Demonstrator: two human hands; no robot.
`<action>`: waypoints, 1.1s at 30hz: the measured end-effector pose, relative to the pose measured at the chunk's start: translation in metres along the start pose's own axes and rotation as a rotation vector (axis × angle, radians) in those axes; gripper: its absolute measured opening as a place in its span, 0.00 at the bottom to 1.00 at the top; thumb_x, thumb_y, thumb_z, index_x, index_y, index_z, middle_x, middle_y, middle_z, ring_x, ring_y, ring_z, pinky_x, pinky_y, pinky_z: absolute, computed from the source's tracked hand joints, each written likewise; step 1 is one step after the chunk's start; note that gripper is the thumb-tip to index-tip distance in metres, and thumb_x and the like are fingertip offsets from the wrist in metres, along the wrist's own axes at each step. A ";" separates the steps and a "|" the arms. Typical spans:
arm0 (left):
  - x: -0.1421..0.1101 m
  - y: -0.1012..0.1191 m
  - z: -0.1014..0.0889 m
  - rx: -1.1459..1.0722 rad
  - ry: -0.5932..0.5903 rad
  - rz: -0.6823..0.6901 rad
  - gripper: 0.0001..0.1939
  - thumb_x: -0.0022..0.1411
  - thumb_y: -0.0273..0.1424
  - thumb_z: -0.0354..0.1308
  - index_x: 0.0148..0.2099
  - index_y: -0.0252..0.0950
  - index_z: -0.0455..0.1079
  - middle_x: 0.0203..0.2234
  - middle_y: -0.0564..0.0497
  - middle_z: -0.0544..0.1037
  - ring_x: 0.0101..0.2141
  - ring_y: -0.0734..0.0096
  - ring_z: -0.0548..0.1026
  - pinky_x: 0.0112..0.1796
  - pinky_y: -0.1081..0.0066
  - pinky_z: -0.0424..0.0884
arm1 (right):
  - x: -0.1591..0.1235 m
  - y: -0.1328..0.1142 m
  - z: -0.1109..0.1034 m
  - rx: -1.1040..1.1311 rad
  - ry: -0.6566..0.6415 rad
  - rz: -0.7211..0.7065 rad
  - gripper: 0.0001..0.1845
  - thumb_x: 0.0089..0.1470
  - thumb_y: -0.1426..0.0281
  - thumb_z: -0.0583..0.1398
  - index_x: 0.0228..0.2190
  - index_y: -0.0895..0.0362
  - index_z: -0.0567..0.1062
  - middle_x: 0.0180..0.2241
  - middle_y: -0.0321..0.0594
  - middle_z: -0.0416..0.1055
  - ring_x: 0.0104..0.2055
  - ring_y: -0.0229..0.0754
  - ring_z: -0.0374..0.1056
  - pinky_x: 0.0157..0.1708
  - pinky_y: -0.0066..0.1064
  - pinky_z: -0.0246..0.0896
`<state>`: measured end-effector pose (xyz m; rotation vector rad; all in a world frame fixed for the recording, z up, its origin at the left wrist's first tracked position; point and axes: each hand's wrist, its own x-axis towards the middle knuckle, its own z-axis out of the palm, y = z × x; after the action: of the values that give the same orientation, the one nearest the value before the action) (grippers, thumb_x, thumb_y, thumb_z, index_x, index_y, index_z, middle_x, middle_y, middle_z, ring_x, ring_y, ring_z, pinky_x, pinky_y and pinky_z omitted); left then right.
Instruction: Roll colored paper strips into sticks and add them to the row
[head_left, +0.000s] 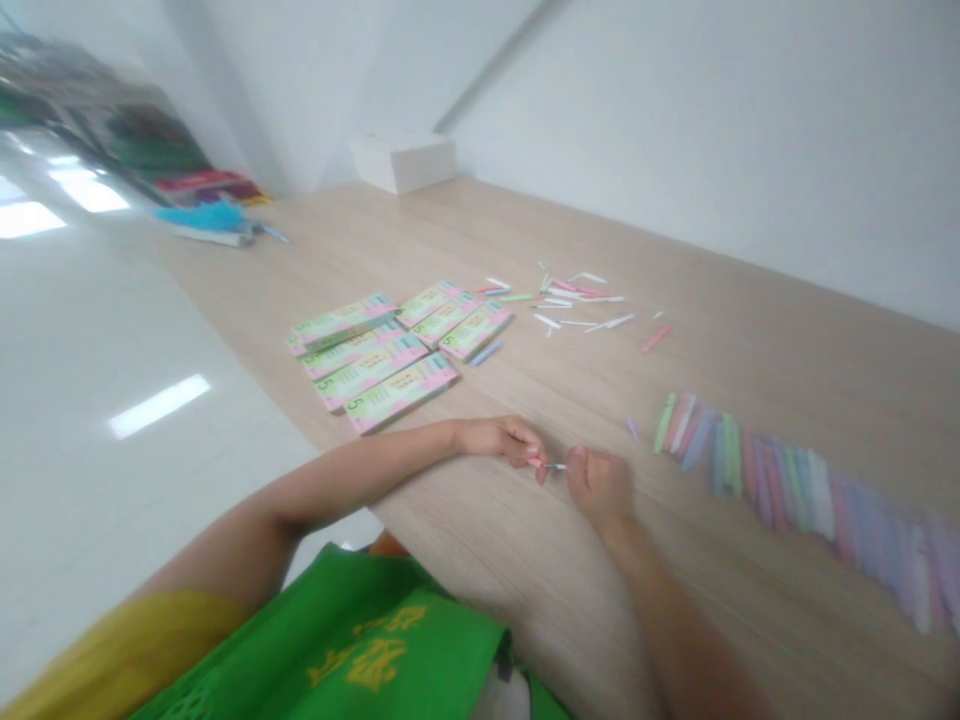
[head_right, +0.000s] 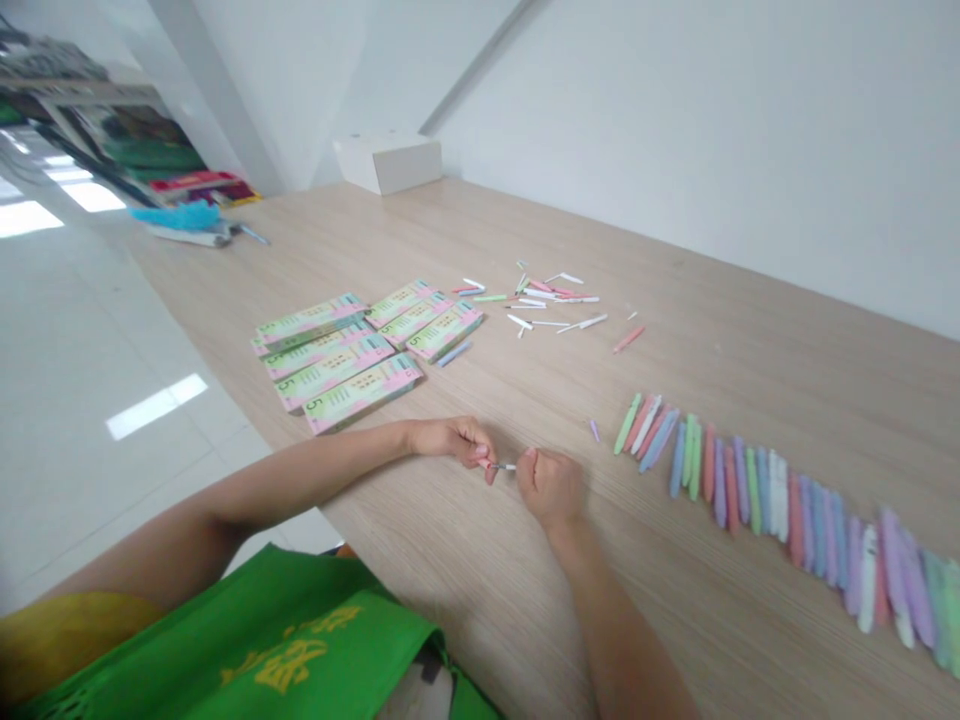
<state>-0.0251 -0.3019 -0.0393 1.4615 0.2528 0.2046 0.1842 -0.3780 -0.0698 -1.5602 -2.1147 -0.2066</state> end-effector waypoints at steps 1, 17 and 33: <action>0.000 0.000 0.000 0.006 0.005 0.001 0.24 0.59 0.48 0.56 0.35 0.29 0.77 0.20 0.51 0.65 0.22 0.77 0.55 0.26 0.72 0.52 | 0.000 -0.001 0.000 -0.012 0.012 0.003 0.26 0.60 0.69 0.44 0.13 0.58 0.65 0.14 0.41 0.62 0.16 0.33 0.49 0.23 0.32 0.35; -0.003 0.027 0.022 0.749 0.046 0.061 0.11 0.66 0.26 0.46 0.46 0.30 0.67 0.41 0.41 0.75 0.40 0.66 0.73 0.44 0.68 0.68 | 0.006 -0.041 -0.015 -0.293 -0.312 0.177 0.28 0.63 0.68 0.43 0.24 0.63 0.77 0.21 0.53 0.74 0.22 0.46 0.71 0.22 0.31 0.53; 0.005 0.033 0.039 1.406 0.224 -0.115 0.52 0.60 0.24 0.51 0.63 0.21 0.07 0.35 0.41 0.80 0.34 0.63 0.78 0.32 0.70 0.69 | 0.013 -0.061 -0.046 0.073 -0.512 0.345 0.10 0.59 0.70 0.48 0.40 0.61 0.65 0.32 0.48 0.75 0.33 0.46 0.73 0.27 0.32 0.50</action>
<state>-0.0086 -0.3344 -0.0032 2.8044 0.7513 0.0754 0.1391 -0.4061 -0.0136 -2.0609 -2.1232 0.4277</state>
